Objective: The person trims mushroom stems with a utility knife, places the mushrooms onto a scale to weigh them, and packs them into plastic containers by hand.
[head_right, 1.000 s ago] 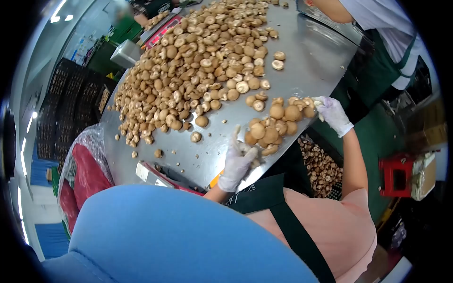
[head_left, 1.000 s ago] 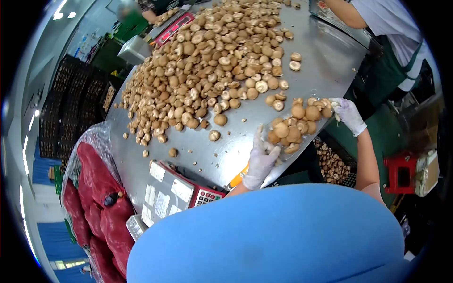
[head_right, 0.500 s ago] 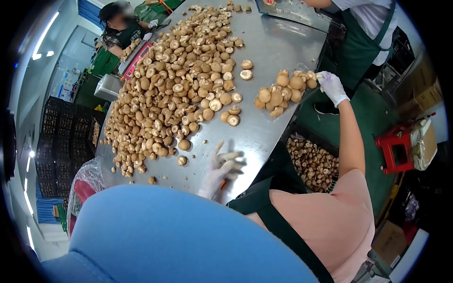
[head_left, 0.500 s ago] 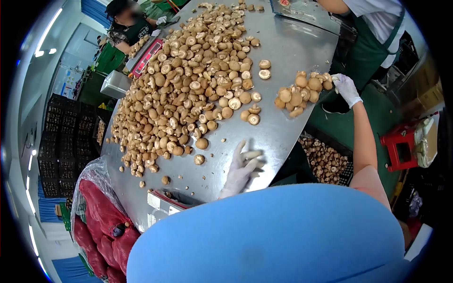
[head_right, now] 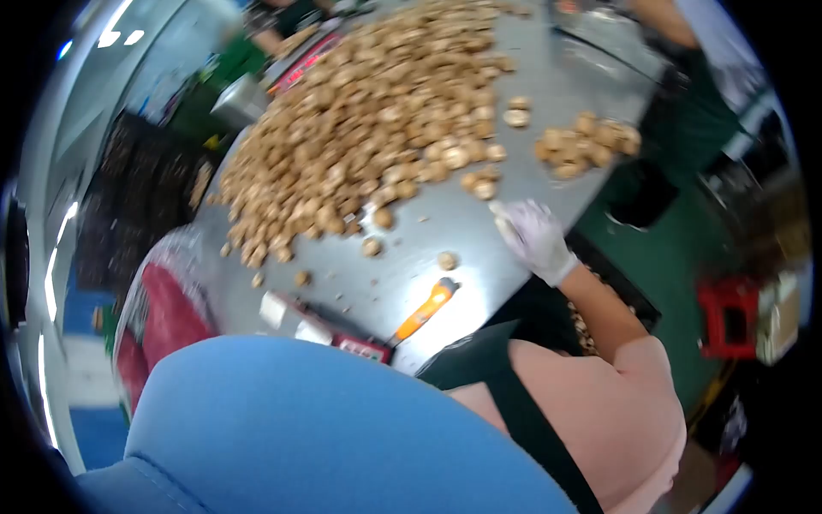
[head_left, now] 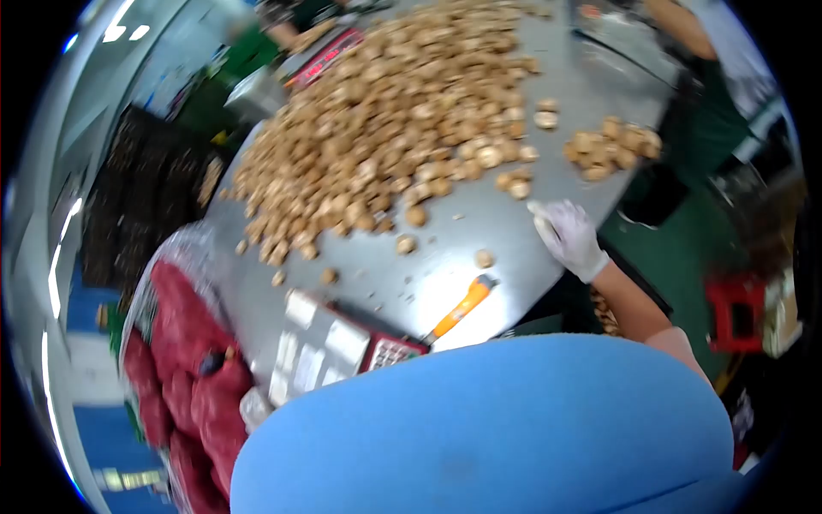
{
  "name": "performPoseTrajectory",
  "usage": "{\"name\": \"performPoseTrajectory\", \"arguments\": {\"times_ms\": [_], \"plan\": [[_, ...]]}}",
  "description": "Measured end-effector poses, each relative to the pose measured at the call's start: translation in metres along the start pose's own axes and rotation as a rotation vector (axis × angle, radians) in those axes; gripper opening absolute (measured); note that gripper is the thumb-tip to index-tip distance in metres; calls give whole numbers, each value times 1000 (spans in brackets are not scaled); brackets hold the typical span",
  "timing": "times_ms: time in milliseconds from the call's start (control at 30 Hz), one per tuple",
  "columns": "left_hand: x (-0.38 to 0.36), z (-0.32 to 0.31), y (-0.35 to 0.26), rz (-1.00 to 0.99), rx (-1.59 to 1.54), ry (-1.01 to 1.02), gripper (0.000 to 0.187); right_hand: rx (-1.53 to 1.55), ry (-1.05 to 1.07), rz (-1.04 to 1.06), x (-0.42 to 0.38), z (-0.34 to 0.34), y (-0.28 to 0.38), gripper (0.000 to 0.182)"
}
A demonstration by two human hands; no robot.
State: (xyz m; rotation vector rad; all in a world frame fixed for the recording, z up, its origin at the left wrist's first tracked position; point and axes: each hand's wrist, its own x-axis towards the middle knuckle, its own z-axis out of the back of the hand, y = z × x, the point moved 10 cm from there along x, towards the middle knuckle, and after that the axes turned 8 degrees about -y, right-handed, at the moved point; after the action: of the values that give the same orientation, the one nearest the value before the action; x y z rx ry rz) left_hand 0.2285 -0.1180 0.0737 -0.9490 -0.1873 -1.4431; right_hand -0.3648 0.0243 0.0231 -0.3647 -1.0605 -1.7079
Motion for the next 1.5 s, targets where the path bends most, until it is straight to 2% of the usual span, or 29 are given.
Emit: {"name": "performPoseTrajectory", "arguments": {"times_ms": [67,100,133,200,367,433,500,567,800,1000,1300,1367,1400,1467,1500], "plan": [[10,20,47,31,171,-65,26,162,122,-39,-22,-40,24,26],[15,30,70,54,242,-88,24,103,115,63,-25,-45,40,26],[20,41,92,81,307,-109,23,76,167,80,-22,-51,48,24],[30,61,131,134,409,-122,20,167,89,41,-20,-48,44,20],[72,65,188,217,374,105,19,60,156,64,-22,-57,40,22],[80,61,185,95,333,172,21,5,144,62,-23,-56,38,23],[84,58,194,107,296,263,21,44,125,58,-24,-55,38,24],[88,62,183,247,240,295,23,27,109,31,-24,-52,35,24],[93,60,182,179,246,286,26,58,135,-26,-21,-53,34,24],[95,56,175,147,308,266,29,77,115,28,-23,-52,34,25],[96,48,165,66,394,249,33,90,214,6,-24,-59,31,26],[94,53,165,60,421,233,34,109,159,38,-28,-61,25,25],[91,55,165,62,442,228,35,127,307,-127,-30,-73,9,24],[85,60,166,77,491,227,36,152,371,-107,-38,-85,-5,24],[85,60,166,75,506,239,36,161,315,-47,-35,-81,3,24]]}}
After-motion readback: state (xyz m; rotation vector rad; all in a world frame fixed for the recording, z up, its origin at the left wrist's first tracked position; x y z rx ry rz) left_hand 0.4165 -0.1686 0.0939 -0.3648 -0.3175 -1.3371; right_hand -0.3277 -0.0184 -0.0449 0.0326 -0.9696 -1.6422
